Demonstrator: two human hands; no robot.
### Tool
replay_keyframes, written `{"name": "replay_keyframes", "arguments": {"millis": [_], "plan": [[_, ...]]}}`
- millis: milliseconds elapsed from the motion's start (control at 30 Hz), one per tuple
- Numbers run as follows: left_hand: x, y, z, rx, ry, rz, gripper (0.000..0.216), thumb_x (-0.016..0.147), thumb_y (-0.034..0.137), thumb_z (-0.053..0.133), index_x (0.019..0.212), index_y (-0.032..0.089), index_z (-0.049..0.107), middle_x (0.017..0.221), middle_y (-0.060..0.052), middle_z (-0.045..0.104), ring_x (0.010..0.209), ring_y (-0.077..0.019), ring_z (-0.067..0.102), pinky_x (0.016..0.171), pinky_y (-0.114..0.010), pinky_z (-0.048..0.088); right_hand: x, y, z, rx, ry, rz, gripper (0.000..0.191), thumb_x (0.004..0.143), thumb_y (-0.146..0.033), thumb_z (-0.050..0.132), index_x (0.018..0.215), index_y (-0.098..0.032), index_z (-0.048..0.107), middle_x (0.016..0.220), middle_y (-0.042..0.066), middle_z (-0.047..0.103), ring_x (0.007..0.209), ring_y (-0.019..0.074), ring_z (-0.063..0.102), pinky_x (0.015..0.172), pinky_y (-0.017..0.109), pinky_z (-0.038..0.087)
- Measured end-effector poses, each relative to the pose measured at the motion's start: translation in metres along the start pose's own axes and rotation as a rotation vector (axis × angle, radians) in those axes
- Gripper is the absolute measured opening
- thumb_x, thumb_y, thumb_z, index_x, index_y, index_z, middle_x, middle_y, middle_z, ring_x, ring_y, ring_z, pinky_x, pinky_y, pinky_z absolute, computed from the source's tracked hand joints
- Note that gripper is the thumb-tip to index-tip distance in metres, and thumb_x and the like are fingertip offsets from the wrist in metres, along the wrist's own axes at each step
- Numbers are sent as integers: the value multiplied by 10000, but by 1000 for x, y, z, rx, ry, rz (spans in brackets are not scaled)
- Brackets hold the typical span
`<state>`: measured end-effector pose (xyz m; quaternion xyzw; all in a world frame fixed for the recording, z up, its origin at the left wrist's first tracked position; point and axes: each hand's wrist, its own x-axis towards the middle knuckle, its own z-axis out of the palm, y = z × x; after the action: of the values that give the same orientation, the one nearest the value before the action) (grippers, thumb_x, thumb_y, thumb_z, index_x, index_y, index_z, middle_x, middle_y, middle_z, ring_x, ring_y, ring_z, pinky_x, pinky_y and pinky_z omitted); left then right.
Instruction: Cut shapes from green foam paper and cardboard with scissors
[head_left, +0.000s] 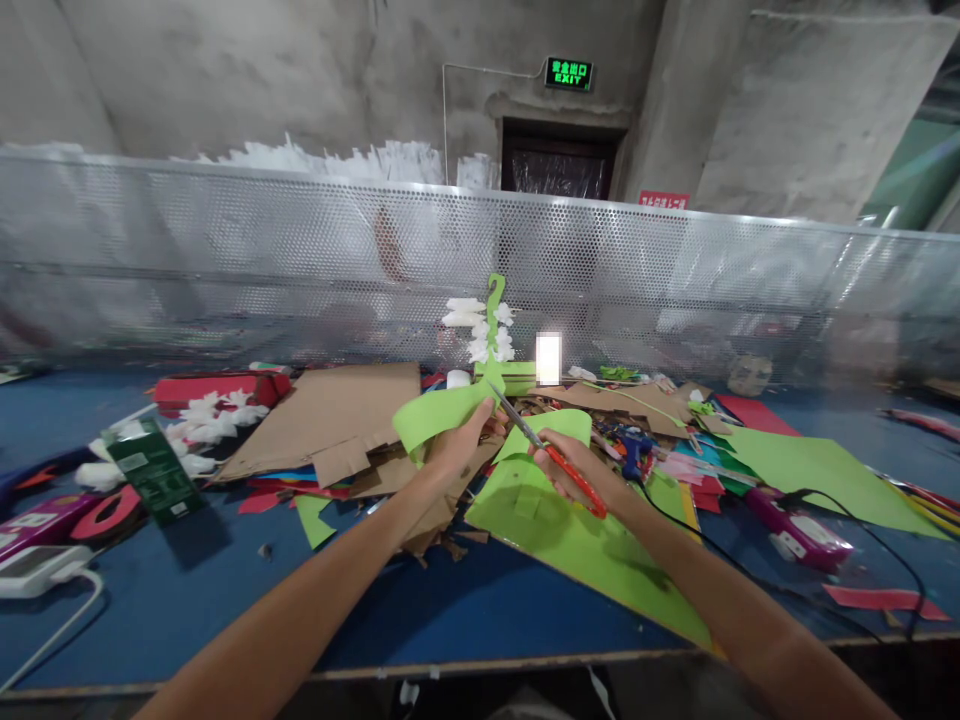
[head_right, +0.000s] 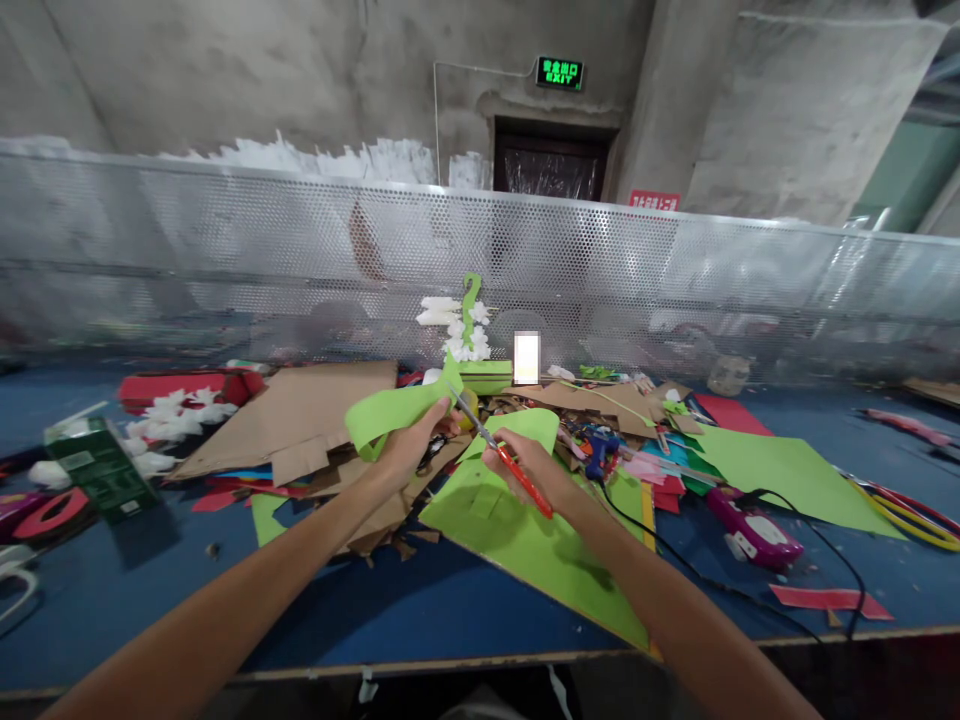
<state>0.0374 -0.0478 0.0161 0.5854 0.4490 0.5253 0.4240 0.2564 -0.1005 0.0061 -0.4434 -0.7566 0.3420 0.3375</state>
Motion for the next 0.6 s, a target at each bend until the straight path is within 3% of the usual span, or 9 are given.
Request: {"name": "replay_keyframes", "arguments": {"millis": [167,367,600], "plan": [[-3,7,-6,114,-26,-17,528,887,707,575,725,250,784,862,-75,805,851,-268,723,876,-344,521,-1,-8,-5,-71,-10,-39,624,936,-841,485,970,-220,542,716,-7,494,582,156,476,495,266,380],[-6,20,-7,77,-64,0,551,786,777,642,654,252,746,844,-78,787,838,-276,705,845,-344,528,-3,-11,-10,-147,4,-57,554,968,-763,517,939,-212,559,708,-9,506,597,154,468,525,262,352],[2,10,-6,28,-66,1,492,765,717,689,629,246,737,786,-84,770,816,-269,713,843,-345,554,-3,-11,-19,-276,23,-115,479,990,-673,555,898,-204,578,766,9,580,653,167,506,599,277,362]]}}
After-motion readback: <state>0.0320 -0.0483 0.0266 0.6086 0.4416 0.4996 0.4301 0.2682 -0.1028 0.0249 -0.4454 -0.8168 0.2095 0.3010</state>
